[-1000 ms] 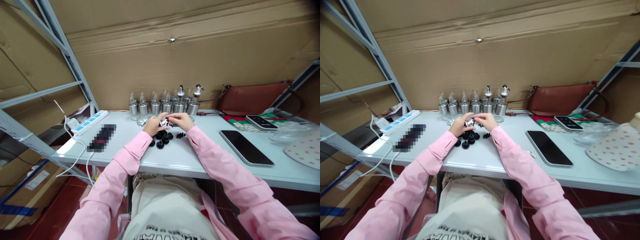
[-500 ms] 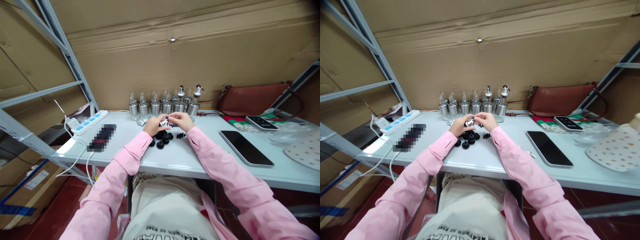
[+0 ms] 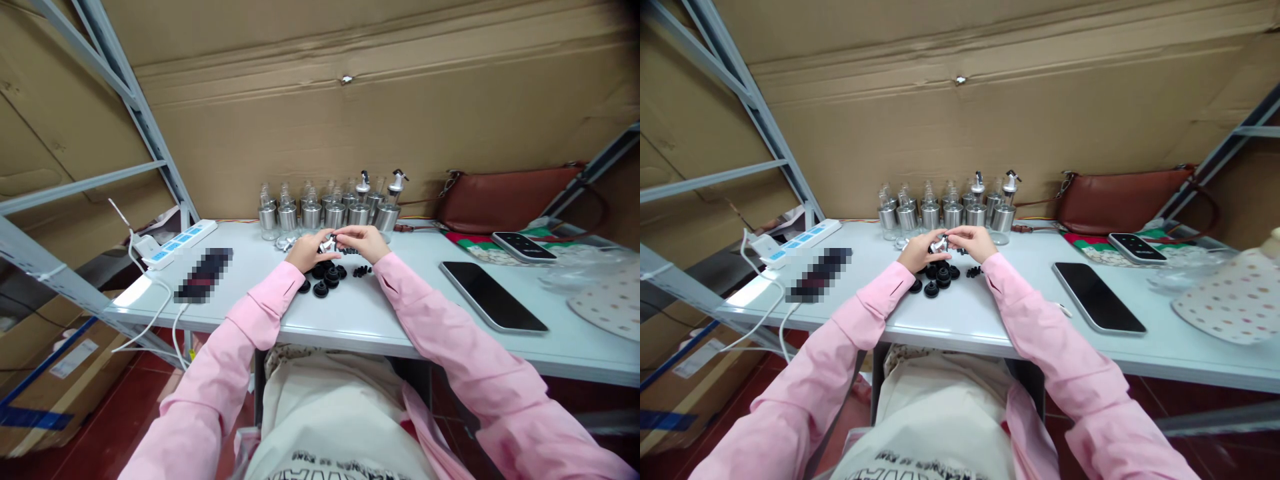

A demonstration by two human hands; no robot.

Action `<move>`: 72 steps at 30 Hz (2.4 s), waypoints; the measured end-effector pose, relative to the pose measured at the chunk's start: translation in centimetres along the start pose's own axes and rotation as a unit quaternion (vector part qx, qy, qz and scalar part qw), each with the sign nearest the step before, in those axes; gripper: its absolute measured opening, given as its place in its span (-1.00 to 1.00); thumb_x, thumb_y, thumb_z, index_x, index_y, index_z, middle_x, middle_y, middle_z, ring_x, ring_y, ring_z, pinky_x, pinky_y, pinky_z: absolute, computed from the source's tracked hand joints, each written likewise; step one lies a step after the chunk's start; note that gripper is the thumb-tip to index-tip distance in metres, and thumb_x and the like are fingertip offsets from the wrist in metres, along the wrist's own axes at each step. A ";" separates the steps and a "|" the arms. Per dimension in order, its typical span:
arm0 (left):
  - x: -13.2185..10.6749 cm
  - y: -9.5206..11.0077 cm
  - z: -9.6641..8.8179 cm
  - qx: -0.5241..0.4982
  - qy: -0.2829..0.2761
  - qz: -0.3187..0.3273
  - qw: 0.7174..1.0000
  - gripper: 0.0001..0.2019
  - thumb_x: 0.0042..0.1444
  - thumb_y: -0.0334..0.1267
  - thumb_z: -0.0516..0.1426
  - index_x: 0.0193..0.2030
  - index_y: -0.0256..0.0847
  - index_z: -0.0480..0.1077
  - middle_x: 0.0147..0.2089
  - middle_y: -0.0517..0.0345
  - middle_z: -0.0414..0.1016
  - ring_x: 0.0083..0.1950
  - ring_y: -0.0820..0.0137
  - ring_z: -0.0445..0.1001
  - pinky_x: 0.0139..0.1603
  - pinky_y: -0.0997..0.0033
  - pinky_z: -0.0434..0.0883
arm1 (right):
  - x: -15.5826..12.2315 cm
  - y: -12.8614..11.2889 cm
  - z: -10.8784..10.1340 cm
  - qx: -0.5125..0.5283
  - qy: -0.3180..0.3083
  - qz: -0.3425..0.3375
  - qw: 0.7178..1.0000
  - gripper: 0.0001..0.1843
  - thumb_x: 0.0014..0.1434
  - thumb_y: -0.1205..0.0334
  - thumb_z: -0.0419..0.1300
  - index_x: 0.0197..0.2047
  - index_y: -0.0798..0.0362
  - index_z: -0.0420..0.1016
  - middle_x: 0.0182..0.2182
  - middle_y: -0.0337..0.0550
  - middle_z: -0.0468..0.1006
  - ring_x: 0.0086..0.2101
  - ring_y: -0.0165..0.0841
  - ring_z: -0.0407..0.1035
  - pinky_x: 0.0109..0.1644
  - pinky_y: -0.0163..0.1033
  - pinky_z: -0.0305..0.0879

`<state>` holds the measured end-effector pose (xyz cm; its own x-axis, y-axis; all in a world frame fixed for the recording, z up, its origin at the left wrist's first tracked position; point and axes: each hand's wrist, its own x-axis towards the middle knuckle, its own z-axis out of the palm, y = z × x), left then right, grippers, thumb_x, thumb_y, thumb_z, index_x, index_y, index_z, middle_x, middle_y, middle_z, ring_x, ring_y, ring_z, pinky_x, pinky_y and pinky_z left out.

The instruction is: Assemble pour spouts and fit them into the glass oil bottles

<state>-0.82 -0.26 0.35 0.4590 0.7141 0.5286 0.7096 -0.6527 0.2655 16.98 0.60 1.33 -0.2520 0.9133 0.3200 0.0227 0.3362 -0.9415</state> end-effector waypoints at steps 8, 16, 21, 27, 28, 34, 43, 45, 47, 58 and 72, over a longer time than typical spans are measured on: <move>-0.1 0.0 0.0 0.012 0.004 0.006 1.000 -0.45 -0.03 0.05 0.19 0.05 -0.20 0.28 -0.19 0.07 0.53 -0.16 0.29 0.50 -0.13 0.40 0.36 | 0.0 -0.2 0.2 0.060 0.004 0.063 0.996 -0.57 -0.40 0.07 0.44 -0.42 0.10 0.53 -0.60 -0.22 0.53 -0.55 -0.44 0.41 -0.36 -0.28 0.43; -0.1 0.5 -0.5 -0.004 -0.012 0.007 1.000 -0.44 -0.01 0.01 0.19 0.09 -0.20 0.25 -0.17 0.07 0.52 -0.15 0.29 0.50 -0.13 0.43 0.35 | -0.1 -0.4 0.2 0.064 0.008 0.059 0.996 -0.56 -0.42 0.04 0.44 -0.48 0.12 0.46 -0.61 -0.23 0.52 -0.56 -0.47 0.40 -0.40 -0.33 0.41; -0.1 0.5 -0.6 -0.007 -0.018 0.001 1.000 -0.51 0.02 0.00 0.17 0.05 -0.19 0.27 -0.20 0.09 0.51 -0.18 0.32 0.50 -0.17 0.46 0.34 | -0.2 -0.5 0.3 0.058 -0.006 0.064 0.996 -0.55 -0.38 0.01 0.42 -0.46 0.10 0.42 -0.63 -0.24 0.50 -0.58 -0.44 0.40 -0.45 -0.32 0.39; -0.1 0.5 -0.5 0.023 -0.018 -0.002 1.000 -0.52 0.03 0.03 0.15 0.03 -0.18 0.28 -0.23 0.10 0.50 -0.21 0.32 0.48 -0.14 0.42 0.33 | -0.2 -0.8 0.5 0.051 -0.024 0.066 0.996 -0.52 -0.41 0.00 0.43 -0.47 0.08 0.36 -0.68 -0.29 0.47 -0.64 -0.47 0.34 -0.52 -0.33 0.36; -0.1 0.6 -0.5 0.027 -0.018 -0.003 0.999 -0.51 0.02 0.03 0.16 0.03 -0.19 0.28 -0.23 0.10 0.50 -0.21 0.32 0.48 -0.14 0.41 0.33 | -0.2 -0.8 0.5 0.051 -0.023 0.067 0.996 -0.52 -0.41 0.00 0.43 -0.47 0.08 0.37 -0.68 -0.29 0.47 -0.65 -0.48 0.34 -0.52 -0.34 0.36; -0.1 0.6 -0.5 0.021 -0.010 -0.006 1.000 -0.51 0.01 0.02 0.17 0.03 -0.20 0.27 -0.22 0.10 0.49 -0.21 0.33 0.47 -0.16 0.44 0.33 | -0.3 -1.0 0.4 0.071 -0.015 0.080 0.994 -0.53 -0.41 0.02 0.44 -0.45 0.10 0.42 -0.65 -0.25 0.50 -0.61 -0.47 0.38 -0.46 -0.34 0.38; -0.2 0.9 -0.7 0.010 0.013 -0.019 1.000 -0.57 0.04 -0.02 0.16 -0.01 -0.20 0.28 -0.24 0.10 0.48 -0.21 0.32 0.48 -0.14 0.42 0.34 | -0.2 -0.5 0.2 0.080 -0.023 0.071 0.994 -0.52 -0.45 0.14 0.46 -0.40 0.10 0.44 -0.58 -0.25 0.53 -0.57 -0.44 0.40 -0.40 -0.27 0.38; -0.2 1.0 -0.7 0.006 0.020 -0.023 1.000 -0.58 0.03 -0.01 0.16 -0.03 -0.19 0.28 -0.24 0.11 0.48 -0.23 0.33 0.48 -0.16 0.42 0.35 | -0.3 -0.6 0.3 0.083 -0.022 0.068 0.994 -0.52 -0.45 0.13 0.46 -0.40 0.11 0.44 -0.59 -0.26 0.52 -0.57 -0.45 0.40 -0.40 -0.28 0.38; -0.3 1.0 -0.7 -0.001 0.028 -0.026 0.999 -0.59 0.03 -0.02 0.16 -0.04 -0.19 0.28 -0.24 0.11 0.49 -0.22 0.34 0.48 -0.17 0.42 0.35 | -0.4 -0.7 0.5 0.086 -0.022 0.061 0.994 -0.53 -0.45 0.13 0.46 -0.41 0.11 0.44 -0.61 -0.27 0.52 -0.58 -0.46 0.39 -0.41 -0.30 0.37; -0.3 1.1 -0.5 -0.003 0.023 -0.021 1.000 -0.69 0.05 -0.21 0.12 -0.05 -0.22 0.27 -0.25 0.09 0.52 -0.28 0.39 0.50 -0.22 0.46 0.38 | -0.3 -0.8 0.6 0.054 -0.027 0.028 0.998 -0.55 -0.42 0.12 0.44 -0.44 0.11 0.42 -0.60 -0.25 0.53 -0.56 -0.42 0.40 -0.38 -0.24 0.38; -0.3 1.5 -0.6 -0.010 0.028 -0.027 0.999 -0.72 0.05 -0.30 0.06 -0.05 -0.23 0.27 -0.28 0.10 0.48 -0.31 0.38 0.48 -0.24 0.43 0.38 | -0.3 -0.7 1.0 0.115 -0.017 0.062 0.991 -0.53 -0.42 0.00 0.43 -0.47 0.08 0.40 -0.52 -0.26 0.53 -0.51 -0.47 0.42 -0.33 -0.30 0.43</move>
<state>-0.22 -1.62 1.09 0.3890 0.7338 0.5570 0.7220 -0.6183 0.3105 16.02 -0.15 1.83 -0.2929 0.9349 0.2002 -0.1656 0.1566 -0.9737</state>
